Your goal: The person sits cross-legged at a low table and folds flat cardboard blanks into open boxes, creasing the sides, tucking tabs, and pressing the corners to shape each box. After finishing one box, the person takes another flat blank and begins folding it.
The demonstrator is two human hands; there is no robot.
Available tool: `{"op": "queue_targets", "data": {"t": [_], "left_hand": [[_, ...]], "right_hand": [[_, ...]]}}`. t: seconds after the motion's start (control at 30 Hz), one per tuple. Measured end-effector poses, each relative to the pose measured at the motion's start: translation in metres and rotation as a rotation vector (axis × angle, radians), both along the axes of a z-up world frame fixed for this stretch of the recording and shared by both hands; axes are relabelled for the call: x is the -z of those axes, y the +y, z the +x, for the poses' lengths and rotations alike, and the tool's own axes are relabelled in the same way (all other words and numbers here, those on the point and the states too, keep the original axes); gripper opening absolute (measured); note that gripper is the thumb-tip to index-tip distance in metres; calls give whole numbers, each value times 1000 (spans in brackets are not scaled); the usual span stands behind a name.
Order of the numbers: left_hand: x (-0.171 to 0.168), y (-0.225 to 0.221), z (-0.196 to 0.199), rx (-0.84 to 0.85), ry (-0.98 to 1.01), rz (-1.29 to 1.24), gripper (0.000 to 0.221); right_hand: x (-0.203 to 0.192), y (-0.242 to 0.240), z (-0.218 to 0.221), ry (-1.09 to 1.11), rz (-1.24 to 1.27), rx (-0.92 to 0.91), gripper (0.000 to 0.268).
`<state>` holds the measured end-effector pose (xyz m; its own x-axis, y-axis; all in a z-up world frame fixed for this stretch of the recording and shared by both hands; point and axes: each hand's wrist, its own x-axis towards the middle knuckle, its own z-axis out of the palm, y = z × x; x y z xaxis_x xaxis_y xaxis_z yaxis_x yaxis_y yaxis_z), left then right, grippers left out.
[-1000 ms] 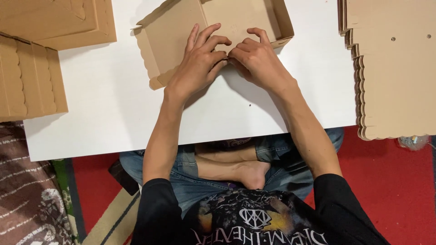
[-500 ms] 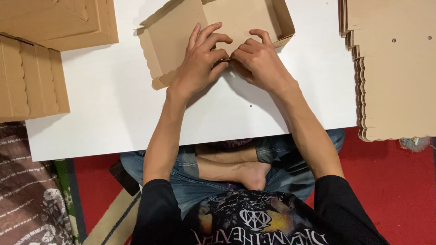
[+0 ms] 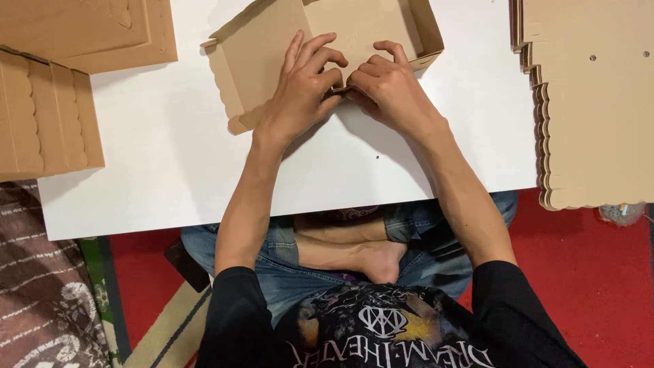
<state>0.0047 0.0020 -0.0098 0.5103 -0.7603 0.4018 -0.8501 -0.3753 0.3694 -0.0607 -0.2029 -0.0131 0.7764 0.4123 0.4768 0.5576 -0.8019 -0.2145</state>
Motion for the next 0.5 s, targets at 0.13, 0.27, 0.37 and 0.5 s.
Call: {"op": "queue_targets", "data": {"t": [0.13, 0.27, 0.37, 0.5], "left_hand": [[-3, -1, -1, 6, -4, 2, 11], [-4, 1, -1, -12, -8, -23, 9], [-2, -3, 2, -22, -11, -68, 18], [-5, -9, -2, -58, -35, -174, 50]], "right_hand": [[-1, 1, -1, -28, 5, 0, 13], [0, 3, 1, -37, -27, 20, 16], [2, -5, 2, -48, -37, 48, 15], [2, -15, 2, -51, 12, 123, 19]]}}
